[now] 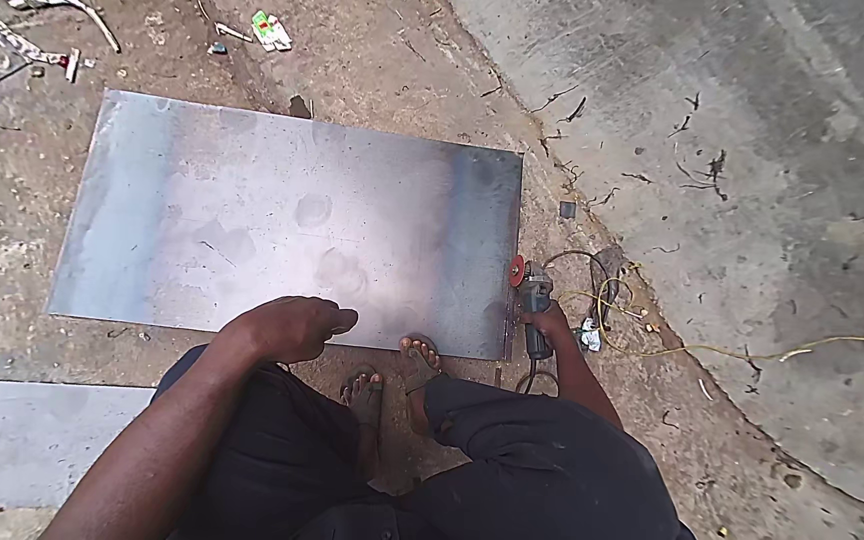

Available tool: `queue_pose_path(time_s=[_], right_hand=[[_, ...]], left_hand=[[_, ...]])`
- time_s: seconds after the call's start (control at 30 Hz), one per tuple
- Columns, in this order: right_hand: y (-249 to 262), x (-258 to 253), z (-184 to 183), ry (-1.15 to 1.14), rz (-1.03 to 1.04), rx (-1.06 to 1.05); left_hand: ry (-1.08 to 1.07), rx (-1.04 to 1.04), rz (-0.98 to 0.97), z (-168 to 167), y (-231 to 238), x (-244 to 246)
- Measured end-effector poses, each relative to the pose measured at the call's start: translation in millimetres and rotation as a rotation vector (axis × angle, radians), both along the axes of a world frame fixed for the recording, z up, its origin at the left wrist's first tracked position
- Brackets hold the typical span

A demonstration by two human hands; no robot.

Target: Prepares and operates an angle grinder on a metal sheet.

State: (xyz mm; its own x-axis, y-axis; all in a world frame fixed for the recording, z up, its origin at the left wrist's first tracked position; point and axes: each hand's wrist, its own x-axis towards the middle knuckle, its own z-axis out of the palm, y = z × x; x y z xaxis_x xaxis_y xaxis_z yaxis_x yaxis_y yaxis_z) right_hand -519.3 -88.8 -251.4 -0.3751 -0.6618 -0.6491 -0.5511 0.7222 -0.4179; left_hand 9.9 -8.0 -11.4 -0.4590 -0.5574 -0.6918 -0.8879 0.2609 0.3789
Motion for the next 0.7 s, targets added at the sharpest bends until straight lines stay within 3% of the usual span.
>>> queue_pose_path(time_s=[0.7], right_hand=[[-0.5,-5.2,-1.9,0.022,0.054,0.002]], left_hand=[[0.028,-0.005,-0.003,-0.7,-0.3,-1.4]])
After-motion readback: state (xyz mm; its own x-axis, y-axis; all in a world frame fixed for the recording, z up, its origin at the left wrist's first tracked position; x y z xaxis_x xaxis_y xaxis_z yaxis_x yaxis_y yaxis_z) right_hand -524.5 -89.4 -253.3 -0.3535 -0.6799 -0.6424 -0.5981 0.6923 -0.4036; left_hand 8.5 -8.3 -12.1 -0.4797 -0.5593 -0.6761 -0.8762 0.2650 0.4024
